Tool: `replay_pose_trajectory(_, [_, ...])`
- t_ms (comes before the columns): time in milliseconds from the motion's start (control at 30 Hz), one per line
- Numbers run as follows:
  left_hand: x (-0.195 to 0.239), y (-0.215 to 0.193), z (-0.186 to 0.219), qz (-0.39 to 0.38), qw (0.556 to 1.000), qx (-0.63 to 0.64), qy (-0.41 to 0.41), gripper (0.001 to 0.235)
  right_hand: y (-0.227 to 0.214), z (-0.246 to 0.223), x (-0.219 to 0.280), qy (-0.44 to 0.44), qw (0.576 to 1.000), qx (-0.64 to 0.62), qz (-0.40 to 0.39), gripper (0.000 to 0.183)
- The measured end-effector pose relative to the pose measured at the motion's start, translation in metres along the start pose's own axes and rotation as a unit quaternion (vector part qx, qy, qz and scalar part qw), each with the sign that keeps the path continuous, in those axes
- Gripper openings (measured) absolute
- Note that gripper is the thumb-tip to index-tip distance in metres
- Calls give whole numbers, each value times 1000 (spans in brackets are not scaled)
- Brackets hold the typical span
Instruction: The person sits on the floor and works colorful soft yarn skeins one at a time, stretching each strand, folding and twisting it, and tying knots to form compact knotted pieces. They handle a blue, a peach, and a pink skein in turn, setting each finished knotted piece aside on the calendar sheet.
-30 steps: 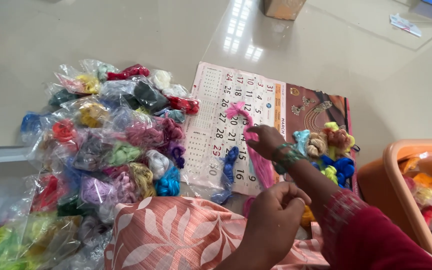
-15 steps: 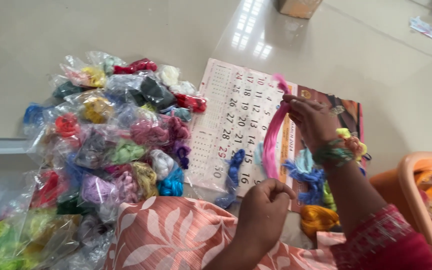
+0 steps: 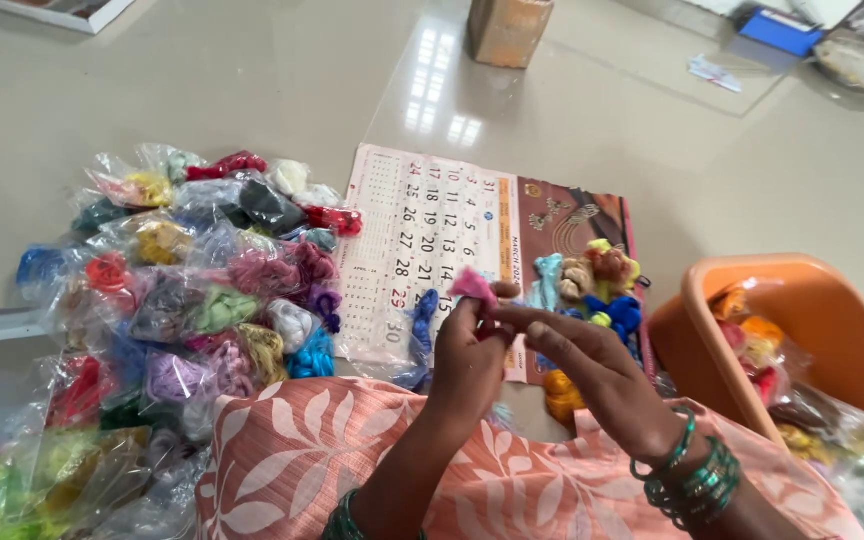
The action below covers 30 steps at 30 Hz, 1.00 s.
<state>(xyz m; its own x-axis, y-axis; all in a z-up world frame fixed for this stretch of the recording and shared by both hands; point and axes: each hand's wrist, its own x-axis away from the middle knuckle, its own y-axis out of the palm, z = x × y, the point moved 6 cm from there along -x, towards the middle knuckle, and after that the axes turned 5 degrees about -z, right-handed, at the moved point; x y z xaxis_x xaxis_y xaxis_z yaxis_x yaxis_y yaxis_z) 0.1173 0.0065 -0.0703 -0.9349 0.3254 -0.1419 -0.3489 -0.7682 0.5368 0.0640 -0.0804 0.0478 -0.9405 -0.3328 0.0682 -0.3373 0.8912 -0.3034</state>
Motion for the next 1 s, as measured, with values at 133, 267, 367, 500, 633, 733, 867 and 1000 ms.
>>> replay_pose_trajectory(133, [7, 15, 18, -11, 998, -29, -50, 30, -20, -9, 19, -22, 992, 25, 119, 40])
replay_pose_trajectory(267, [24, 32, 59, -5, 980, -165, 112, 33, -17, -26, 14, 14, 976, 156, 153, 31])
replay_pose_trajectory(367, [27, 31, 58, 15, 943, -275, 185, 22, -8, -37, 4, -33, 971, 197, 135, 26])
replay_pose_trajectory(500, [26, 26, 62, 28, 936, -326, 134, 7, 5, -60, -6, -25, 940, 319, 119, 26])
replay_pose_trajectory(633, [33, 29, 92, 15, 947, -273, 166, 23, 13, -75, -14, -17, 929, 354, 112, 31])
replay_pose_trajectory(733, [44, 39, 114, 27, 906, -289, 309, 46, 5, -70, -6, 65, 914, 374, 145, 33])
replay_pose_trajectory(867, [31, 36, 93, 10, 959, -259, 111, 68, -23, -63, 6, -43, 963, 215, 158, 33])
replay_pose_trajectory(1000, [22, 25, 47, -1, 967, -256, -4, 49, -63, -99, 28, -77, 965, 195, 159, 32])
